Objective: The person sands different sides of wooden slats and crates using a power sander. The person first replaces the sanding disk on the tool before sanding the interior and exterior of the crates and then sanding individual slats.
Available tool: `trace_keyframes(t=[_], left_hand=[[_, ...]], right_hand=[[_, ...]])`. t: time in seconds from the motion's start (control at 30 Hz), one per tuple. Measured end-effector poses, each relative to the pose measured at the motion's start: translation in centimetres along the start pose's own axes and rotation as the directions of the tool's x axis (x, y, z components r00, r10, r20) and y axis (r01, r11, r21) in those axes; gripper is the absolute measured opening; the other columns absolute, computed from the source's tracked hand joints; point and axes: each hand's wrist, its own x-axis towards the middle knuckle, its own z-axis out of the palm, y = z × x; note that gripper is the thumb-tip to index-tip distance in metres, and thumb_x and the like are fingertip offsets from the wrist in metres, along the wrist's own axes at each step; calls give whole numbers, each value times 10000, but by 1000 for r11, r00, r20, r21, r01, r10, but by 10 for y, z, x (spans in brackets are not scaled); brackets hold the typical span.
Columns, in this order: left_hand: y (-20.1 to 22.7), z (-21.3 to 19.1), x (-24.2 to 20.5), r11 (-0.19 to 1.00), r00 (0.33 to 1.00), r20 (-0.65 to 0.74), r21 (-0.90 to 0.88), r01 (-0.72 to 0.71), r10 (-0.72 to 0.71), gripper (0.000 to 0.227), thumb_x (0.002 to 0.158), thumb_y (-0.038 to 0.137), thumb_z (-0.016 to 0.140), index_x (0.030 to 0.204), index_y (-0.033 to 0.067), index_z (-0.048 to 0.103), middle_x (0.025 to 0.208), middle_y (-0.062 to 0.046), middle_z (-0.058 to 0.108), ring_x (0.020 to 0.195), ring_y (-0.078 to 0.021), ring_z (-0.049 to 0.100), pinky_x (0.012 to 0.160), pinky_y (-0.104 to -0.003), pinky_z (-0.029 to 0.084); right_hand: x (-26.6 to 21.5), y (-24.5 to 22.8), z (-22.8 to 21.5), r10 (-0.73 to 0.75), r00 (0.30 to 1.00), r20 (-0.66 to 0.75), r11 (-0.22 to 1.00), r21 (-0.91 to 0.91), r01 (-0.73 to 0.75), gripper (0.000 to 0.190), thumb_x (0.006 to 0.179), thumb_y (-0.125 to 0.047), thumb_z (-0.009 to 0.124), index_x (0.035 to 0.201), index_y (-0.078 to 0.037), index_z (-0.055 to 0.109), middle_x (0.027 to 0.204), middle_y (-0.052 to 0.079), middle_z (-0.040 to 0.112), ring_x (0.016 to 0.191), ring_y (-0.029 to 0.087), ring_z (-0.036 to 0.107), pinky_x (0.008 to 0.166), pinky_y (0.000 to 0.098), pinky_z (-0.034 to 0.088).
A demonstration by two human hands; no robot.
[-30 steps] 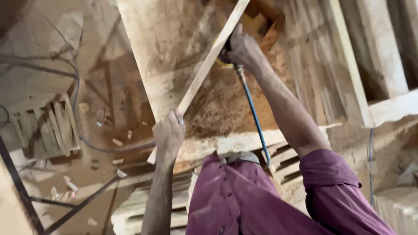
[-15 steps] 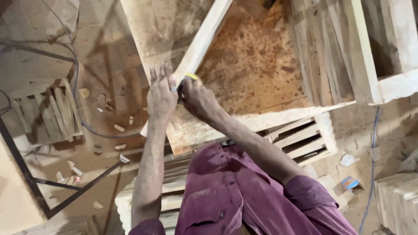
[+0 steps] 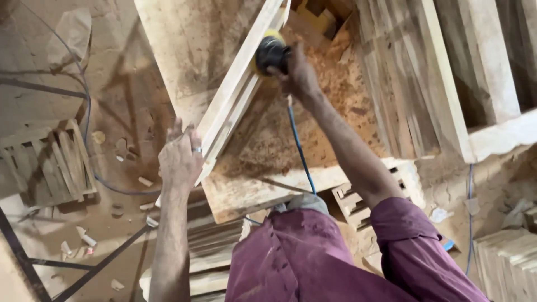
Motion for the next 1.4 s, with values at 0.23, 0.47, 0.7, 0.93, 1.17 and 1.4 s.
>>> trace_keyframes(t=[0.23, 0.47, 0.7, 0.93, 1.17, 1.4], left_hand=[[23, -24, -4, 980, 948, 257, 116, 161, -186, 493, 1048, 452, 523, 1034, -25, 649, 853, -215, 735, 837, -425, 714, 747, -563, 537], [43, -22, -24, 985, 973, 174, 104, 136, -153, 469, 1059, 442, 530, 1064, -17, 623, 813, -237, 712, 745, -451, 695, 637, -556, 531], [33, -20, -3, 992, 982, 152, 76, 101, -112, 481, 1103, 457, 492, 1009, 5, 631, 809, -231, 713, 742, -447, 697, 639, -548, 535], [5, -30, 29, 978, 985, 118, 181, 106, -129, 506, 1097, 469, 480, 984, 9, 656, 739, -212, 710, 690, -408, 718, 608, -544, 545], [-13, -45, 19, 993, 990, 134, 117, 21, -37, 475, 1136, 412, 503, 983, -16, 641, 783, -269, 681, 763, -472, 683, 697, -570, 525], [-19, -54, 7, 965, 968, 170, 218, 145, -184, 448, 1112, 404, 504, 1061, -21, 637, 837, -274, 693, 798, -478, 680, 708, -569, 522]], right_hand=[[21, 77, 4, 187, 980, 62, 957, -237, -167, 719, 881, -293, 848, 1321, -44, 337, 1025, 241, 678, 798, 407, 734, 604, 530, 584], [102, 101, 46, 48, 996, -68, 861, -503, -76, 856, 819, -560, 832, 1255, 16, 372, 1045, 262, 662, 896, 456, 690, 723, 549, 577], [-20, 79, 136, -164, 981, 108, 854, -483, 195, 728, 927, -321, 634, 1457, 85, 343, 932, 212, 669, 776, 398, 675, 649, 511, 552], [-150, 43, 229, -303, 907, 293, 807, -428, 408, 506, 947, -267, 640, 1307, 35, 451, 1051, 286, 647, 832, 430, 703, 624, 498, 590], [-55, 51, 134, 125, 973, 193, 970, -228, -79, 462, 975, -280, 667, 1317, -79, 431, 1171, 209, 701, 912, 348, 745, 669, 477, 631], [32, 111, 57, 8, 996, -85, 989, 147, 5, 750, 891, -277, 817, 1417, -42, 338, 1243, 259, 651, 1024, 383, 743, 741, 495, 648]])
